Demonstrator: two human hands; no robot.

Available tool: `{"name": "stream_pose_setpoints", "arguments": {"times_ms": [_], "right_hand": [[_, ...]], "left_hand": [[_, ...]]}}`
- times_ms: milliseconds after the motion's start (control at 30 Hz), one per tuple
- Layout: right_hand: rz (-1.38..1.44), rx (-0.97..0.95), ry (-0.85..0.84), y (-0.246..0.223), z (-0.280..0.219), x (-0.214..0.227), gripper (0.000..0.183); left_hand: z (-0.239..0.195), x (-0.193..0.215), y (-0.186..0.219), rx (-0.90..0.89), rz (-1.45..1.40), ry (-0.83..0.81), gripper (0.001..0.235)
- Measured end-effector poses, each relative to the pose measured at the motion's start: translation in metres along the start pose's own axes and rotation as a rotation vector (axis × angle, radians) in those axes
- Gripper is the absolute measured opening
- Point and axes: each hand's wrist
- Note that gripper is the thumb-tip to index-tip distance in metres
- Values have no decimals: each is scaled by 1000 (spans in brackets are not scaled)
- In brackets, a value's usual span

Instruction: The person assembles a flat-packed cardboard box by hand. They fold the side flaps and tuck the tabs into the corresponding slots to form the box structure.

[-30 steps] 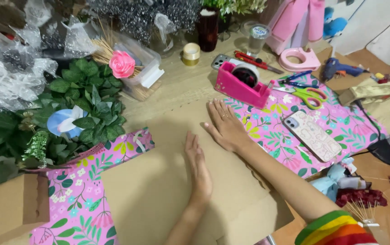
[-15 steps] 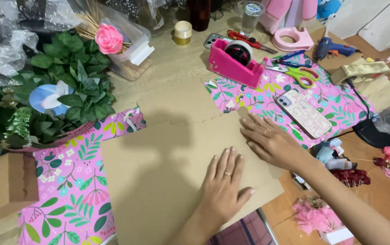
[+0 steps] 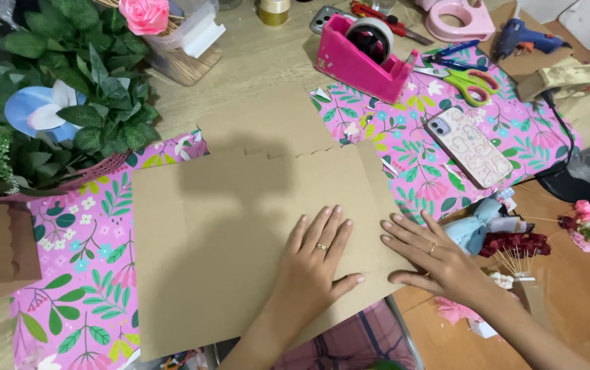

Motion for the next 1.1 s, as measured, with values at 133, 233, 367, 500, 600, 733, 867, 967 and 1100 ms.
{"name": "stream_pose_setpoints", "arguments": {"times_ms": [133, 233, 367, 500, 600, 733, 867, 967, 1100], "right_hand": [[60, -14, 39, 6, -4, -4, 69], [66, -6, 76, 8, -4, -6, 58], [56, 14, 138, 5, 4, -6, 33], [-32, -18, 285, -4, 32, -6, 14], [-223, -53, 277, -12, 50, -12, 16], [-434, -101, 185, -12, 73, -25, 23], [-425, -278, 40, -13, 85, -28, 37], [-293, -425, -82, -4, 88, -28, 55], [-266, -414, -83, 8, 78, -38, 71]], "left_hand": [[-1, -5, 0, 6, 33, -41, 84], [-1, -6, 1, 16, 41, -63, 85], [-1, -4, 2, 21, 86, -94, 85], [3, 3, 4, 26, 157, -129, 86], [1, -2, 3, 31, 161, -143, 88], [1, -2, 4, 30, 178, -160, 90], [1, -3, 4, 42, 144, -158, 89], [0, -5, 3, 43, 136, -161, 90], [2, -2, 2, 45, 85, -161, 88]]}}
Point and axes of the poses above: each hand's wrist, its own z-axis towards the middle knuckle, its own x-axis out of the back of the hand, y = z × x, and after that the axes turned 1 degree about -z, right-handed
